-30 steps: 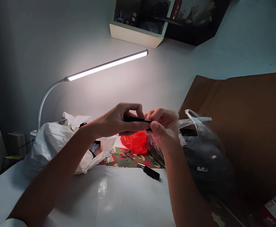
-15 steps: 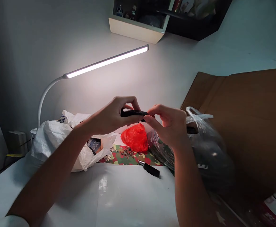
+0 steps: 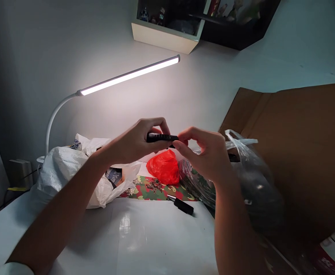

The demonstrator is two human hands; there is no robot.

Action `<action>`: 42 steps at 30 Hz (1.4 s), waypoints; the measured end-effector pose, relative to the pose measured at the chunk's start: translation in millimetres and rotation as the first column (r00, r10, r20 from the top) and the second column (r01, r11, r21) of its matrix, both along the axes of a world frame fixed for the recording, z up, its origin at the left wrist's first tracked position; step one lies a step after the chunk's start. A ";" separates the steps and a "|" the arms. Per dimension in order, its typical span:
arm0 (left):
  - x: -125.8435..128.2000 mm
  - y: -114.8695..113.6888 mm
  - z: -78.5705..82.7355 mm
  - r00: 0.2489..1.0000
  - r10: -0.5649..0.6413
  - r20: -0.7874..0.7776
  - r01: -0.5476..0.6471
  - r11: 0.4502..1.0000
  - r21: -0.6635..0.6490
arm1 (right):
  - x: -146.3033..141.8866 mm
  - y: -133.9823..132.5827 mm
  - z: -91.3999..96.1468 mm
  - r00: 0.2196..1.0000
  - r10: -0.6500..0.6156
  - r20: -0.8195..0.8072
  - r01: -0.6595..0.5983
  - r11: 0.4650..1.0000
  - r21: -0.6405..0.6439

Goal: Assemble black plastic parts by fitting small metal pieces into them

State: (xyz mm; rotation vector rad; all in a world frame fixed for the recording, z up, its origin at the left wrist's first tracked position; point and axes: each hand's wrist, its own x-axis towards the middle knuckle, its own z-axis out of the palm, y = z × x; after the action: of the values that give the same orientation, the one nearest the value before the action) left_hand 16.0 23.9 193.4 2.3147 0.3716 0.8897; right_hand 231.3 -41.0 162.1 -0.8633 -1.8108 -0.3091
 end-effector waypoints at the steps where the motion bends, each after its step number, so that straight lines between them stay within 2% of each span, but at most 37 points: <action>1: -0.3 -0.2 0.4 1.000 0.006 -0.003 -0.006 1.000 0.011 | 0.6 -0.4 0.4 1.000 -0.013 0.007 0.013 1.000 0.008; 7: -3.1 -2.9 4.4 0.996 0.078 0.033 -0.081 0.989 0.126 | 3.4 -0.2 0.5 0.996 -0.021 -0.091 0.024 0.999 0.031; 12: -5.8 -3.5 5.6 0.995 0.093 0.021 -0.094 0.990 0.104 | 8.0 -0.5 1.3 0.970 0.037 -0.240 -0.024 0.998 0.058; 16: -6.7 -1.1 4.8 0.996 0.089 0.004 -0.089 0.992 0.093 | 26.2 -5.1 6.1 0.927 0.033 -0.375 0.000 0.996 0.087; 18: -6.1 0.8 4.0 0.996 0.094 0.007 -0.094 0.992 0.086 | 40.1 -11.2 8.9 0.901 0.008 -0.433 0.022 0.998 0.064; 21: -4.4 2.8 2.8 0.992 0.122 0.020 -0.123 0.988 0.094 | 64.3 -23.5 10.1 0.854 -0.134 -0.503 0.141 0.990 -0.023; 23: -3.0 3.0 2.4 0.990 0.134 0.037 -0.137 0.985 0.103 | 80.9 -31.0 7.9 0.812 -0.275 -0.515 0.283 0.957 -0.065; 26: -1.1 2.0 3.0 0.987 0.148 0.066 -0.155 0.982 0.110 | 102.8 -38.5 2.7 0.732 -0.482 -0.481 0.497 0.861 -0.105; 28: -0.2 1.2 3.8 0.984 0.159 0.083 -0.168 0.979 0.118 | 112.8 -41.2 0.1 0.672 -0.580 -0.461 0.577 0.800 -0.166; 31: 0.0 0.1 5.1 0.980 0.165 0.107 -0.178 0.975 0.130 | 119.9 -42.4 -1.6 0.616 -0.672 -0.411 0.612 0.737 -0.288; 35: -0.7 -1.6 6.4 0.979 0.165 0.119 -0.180 0.974 0.134 | 121.8 -36.9 -3.6 0.613 -0.726 -0.310 0.606 0.685 -0.405; 37: -0.9 -2.3 6.6 0.979 0.162 0.121 -0.178 0.974 0.137 | 122.8 -30.9 -5.2 0.610 -0.746 -0.268 0.612 0.658 -0.438; 40: -0.9 -2.7 6.4 0.981 0.149 0.126 -0.168 0.974 0.150 | 122.9 -21.6 -6.6 0.597 -0.788 -0.151 0.659 0.588 -0.468; 42: -0.9 -2.6 6.2 0.982 0.141 0.126 -0.161 0.974 0.162 | 118.9 -17.4 -5.5 0.616 -0.786 -0.055 0.678 0.564 -0.472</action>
State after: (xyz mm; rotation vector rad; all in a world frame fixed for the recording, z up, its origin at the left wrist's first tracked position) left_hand 15.1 21.4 199.6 2.4017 0.4427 1.1648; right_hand 350.2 -58.4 156.6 -1.8934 -1.1705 -0.3228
